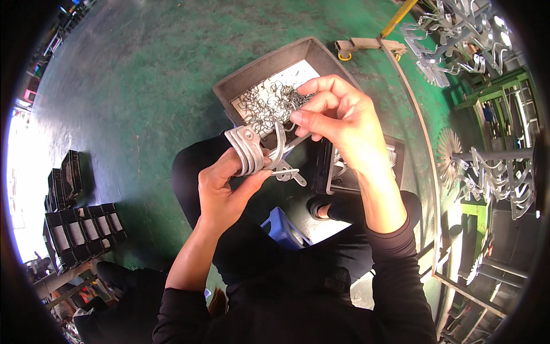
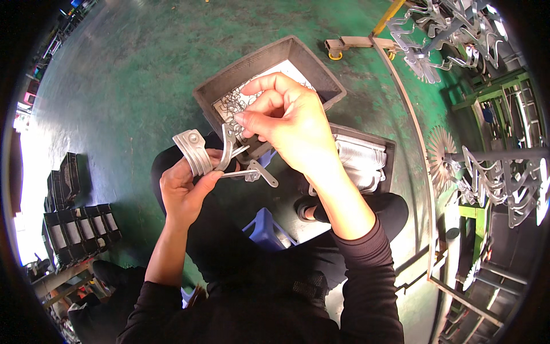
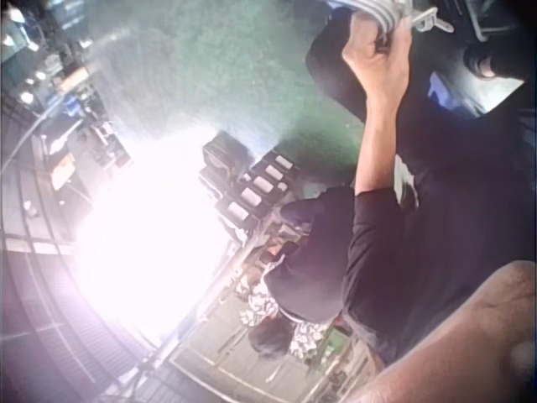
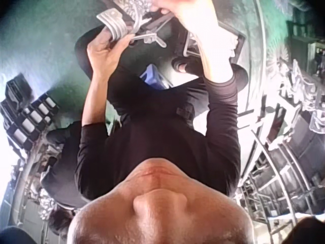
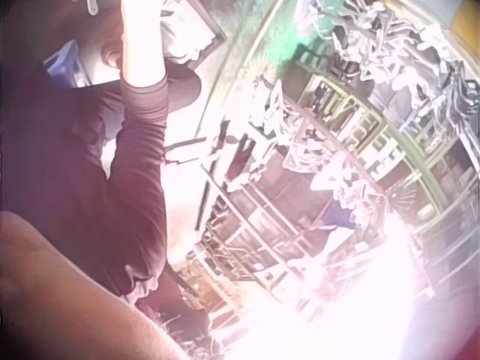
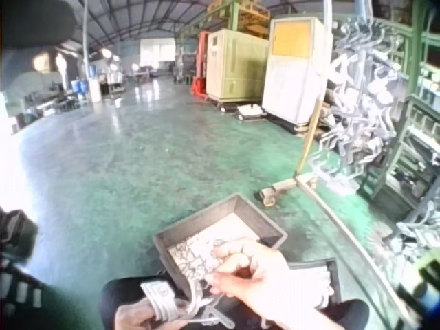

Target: The person takes metal hooks from a bin and attaches them to curved metal brackets before hanging the assembled components onto a circular metal rack.

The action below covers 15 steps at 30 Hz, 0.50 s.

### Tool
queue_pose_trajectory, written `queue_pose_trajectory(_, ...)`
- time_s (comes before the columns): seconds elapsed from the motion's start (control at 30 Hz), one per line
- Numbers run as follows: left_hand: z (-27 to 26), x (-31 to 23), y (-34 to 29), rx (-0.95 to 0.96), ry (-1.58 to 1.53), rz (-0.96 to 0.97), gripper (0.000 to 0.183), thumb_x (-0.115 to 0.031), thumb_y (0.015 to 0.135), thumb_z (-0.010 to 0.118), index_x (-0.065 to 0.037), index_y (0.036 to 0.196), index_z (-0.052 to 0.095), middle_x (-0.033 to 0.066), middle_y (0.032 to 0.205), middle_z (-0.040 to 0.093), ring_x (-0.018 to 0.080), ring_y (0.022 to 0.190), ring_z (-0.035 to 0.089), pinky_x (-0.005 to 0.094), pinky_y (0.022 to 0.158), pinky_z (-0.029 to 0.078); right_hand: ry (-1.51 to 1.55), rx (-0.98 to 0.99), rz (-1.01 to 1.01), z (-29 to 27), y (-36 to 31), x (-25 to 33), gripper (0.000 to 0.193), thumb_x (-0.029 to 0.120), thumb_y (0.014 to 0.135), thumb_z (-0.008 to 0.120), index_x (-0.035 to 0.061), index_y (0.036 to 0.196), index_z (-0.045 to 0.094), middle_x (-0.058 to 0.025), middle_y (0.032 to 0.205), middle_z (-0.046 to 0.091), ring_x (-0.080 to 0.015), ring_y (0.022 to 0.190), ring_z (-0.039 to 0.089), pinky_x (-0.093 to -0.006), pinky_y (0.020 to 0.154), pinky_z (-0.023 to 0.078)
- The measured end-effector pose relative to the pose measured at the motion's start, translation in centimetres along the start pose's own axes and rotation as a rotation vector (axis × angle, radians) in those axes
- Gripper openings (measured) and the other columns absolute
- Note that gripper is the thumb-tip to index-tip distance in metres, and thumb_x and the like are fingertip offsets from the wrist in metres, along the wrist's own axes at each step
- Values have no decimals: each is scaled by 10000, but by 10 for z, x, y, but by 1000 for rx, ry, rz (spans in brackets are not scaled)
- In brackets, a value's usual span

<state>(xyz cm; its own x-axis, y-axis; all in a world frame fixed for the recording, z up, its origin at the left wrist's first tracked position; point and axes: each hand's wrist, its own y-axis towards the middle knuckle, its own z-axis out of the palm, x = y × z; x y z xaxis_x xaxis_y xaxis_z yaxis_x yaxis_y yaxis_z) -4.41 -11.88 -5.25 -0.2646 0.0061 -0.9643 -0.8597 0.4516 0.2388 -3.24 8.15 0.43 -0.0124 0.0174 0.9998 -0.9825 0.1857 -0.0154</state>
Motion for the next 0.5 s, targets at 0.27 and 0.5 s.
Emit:
queue_pose_trajectory(0.27, 5, -14, -15, 19, 256, 205, 164, -23, 697, 719, -4, 853, 669, 100, 834, 640, 204, 770, 609, 297, 691, 468, 132, -101, -47, 14, -32, -8, 256, -18, 745, 667, -13, 961, 530, -38, 695, 622, -79, 621, 590, -190, 568, 452)
queue_pose_trajectory(0.5, -5, -12, -38, 92, 39, -64, 179, 3, 765, 647, 43, 937, 628, 112, 977, 637, 188, 919, 595, 302, 843, 449, 312, -287, -328, 32, -76, -35, 255, -88, 784, 615, 8, 976, 476, -86, 833, 637, -104, 754, 617, -203, 678, 474)
